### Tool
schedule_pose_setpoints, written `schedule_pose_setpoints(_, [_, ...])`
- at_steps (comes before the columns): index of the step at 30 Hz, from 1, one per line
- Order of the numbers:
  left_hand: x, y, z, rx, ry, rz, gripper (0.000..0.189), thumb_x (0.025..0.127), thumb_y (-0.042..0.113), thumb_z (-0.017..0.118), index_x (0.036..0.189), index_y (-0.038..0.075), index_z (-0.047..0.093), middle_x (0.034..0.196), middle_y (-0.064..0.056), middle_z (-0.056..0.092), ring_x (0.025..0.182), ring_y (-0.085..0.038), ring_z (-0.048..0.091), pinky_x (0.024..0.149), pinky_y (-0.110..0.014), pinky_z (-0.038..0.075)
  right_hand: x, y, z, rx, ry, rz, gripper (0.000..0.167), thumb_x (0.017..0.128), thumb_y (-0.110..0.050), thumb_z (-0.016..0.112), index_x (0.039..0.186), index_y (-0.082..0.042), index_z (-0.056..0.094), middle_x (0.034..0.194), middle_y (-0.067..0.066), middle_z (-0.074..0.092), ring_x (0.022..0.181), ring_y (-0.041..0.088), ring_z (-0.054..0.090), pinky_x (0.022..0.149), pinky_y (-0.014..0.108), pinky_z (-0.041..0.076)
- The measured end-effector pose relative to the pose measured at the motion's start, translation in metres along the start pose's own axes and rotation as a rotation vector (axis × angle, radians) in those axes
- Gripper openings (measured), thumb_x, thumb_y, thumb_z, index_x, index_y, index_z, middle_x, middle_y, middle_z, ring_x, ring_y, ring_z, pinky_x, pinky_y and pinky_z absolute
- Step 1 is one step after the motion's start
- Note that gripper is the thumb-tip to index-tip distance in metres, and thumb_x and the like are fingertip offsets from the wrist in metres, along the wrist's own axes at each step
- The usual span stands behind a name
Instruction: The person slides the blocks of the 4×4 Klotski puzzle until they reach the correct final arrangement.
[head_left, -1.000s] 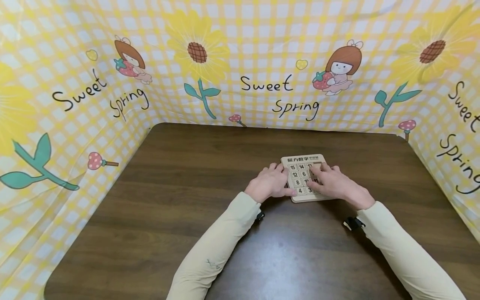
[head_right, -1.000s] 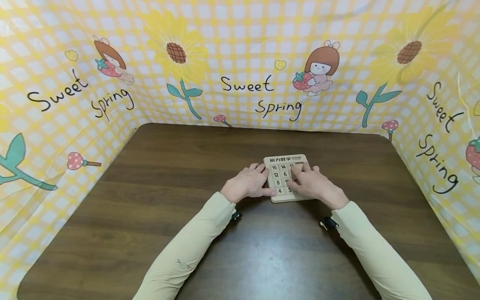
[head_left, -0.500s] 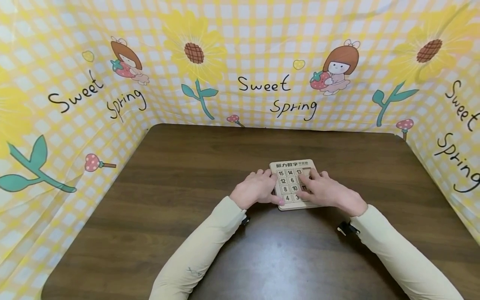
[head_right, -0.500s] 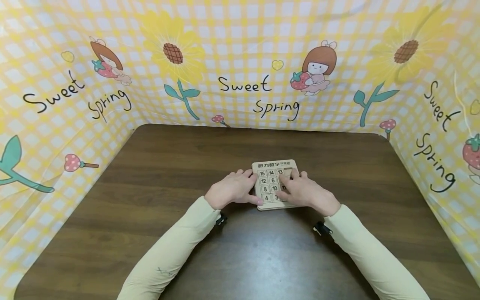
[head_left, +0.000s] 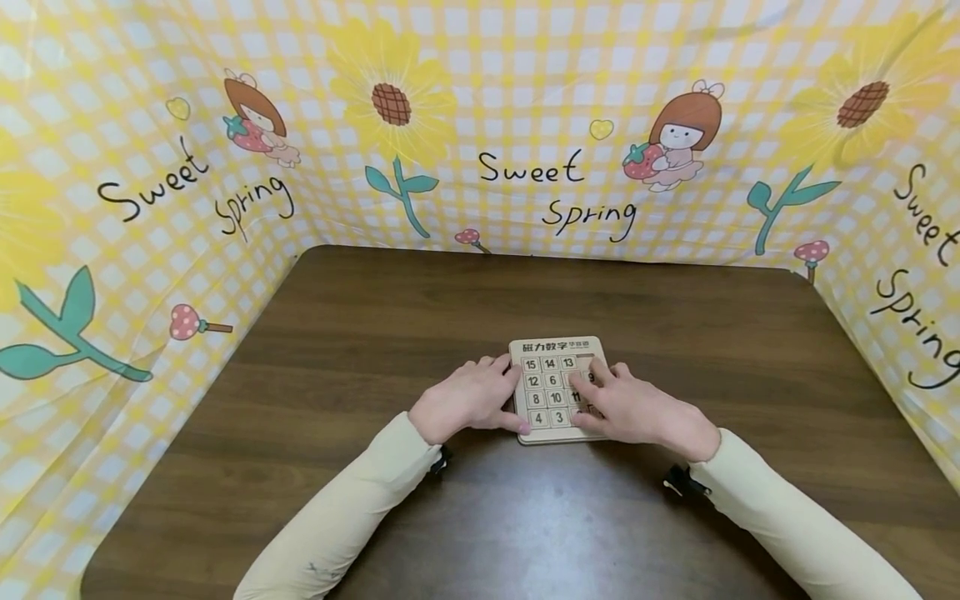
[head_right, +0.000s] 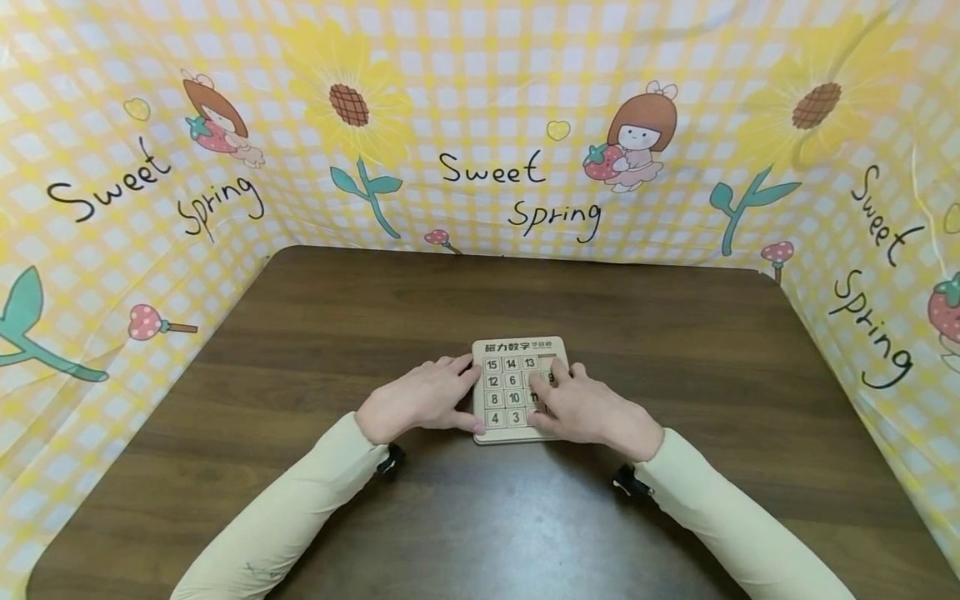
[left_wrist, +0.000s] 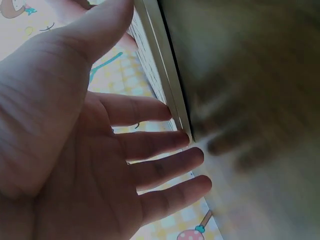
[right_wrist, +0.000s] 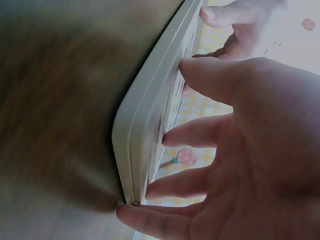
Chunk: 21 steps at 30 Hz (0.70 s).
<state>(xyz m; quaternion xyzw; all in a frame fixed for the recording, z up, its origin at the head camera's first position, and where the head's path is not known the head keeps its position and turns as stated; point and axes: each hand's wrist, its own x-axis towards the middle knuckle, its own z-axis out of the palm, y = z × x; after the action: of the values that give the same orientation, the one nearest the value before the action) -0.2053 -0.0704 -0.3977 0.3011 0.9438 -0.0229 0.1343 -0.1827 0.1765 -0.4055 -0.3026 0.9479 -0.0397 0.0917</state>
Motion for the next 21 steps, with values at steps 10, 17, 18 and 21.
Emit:
schedule_pose_setpoints(10, [-0.019,-0.009,0.004,-0.045,-0.023,0.019,0.095,0.082,0.066,0.065,0.152,0.009,0.036,0.155,-0.014,0.039,0.141,-0.031,0.04,0.112,-0.047,0.04,-0.015,-0.014,0.0,-0.008,-0.012,-0.057,0.063,0.095,-0.043,0.061,0.146,-0.008,0.045,0.146,0.024,0.039,0.113,0.045,0.05,0.08,0.052,0.054])
schedule_pose_setpoints(17, [-0.02,-0.008,0.003,-0.047,-0.052,0.024,0.096,0.082,0.065,0.065,0.153,0.01,0.033,0.162,-0.014,0.026,0.146,-0.031,0.033,0.115,-0.047,0.036,-0.021,-0.014,0.003,0.021,-0.039,-0.043,0.065,0.097,-0.045,0.056,0.15,-0.011,0.041,0.155,0.028,0.031,0.123,0.045,0.049,0.089,0.054,0.052])
schedule_pose_setpoints(18, [-0.021,-0.008,0.003,-0.051,-0.056,0.024,0.097,0.082,0.065,0.065,0.154,0.01,0.032,0.162,-0.014,0.024,0.147,-0.031,0.032,0.115,-0.047,0.036,-0.022,-0.015,0.004,0.016,-0.036,-0.045,0.065,0.097,-0.045,0.057,0.15,-0.01,0.041,0.154,0.028,0.031,0.122,0.044,0.049,0.089,0.054,0.051])
schedule_pose_setpoints(21, [-0.022,-0.009,0.003,-0.063,-0.063,0.026,0.098,0.081,0.065,0.066,0.155,0.012,0.03,0.164,-0.012,0.021,0.147,-0.032,0.031,0.116,-0.047,0.034,-0.023,-0.017,0.003,-0.003,-0.032,-0.05,0.066,0.096,-0.045,0.057,0.149,-0.009,0.041,0.152,0.03,0.034,0.119,0.045,0.051,0.089,0.055,0.051])
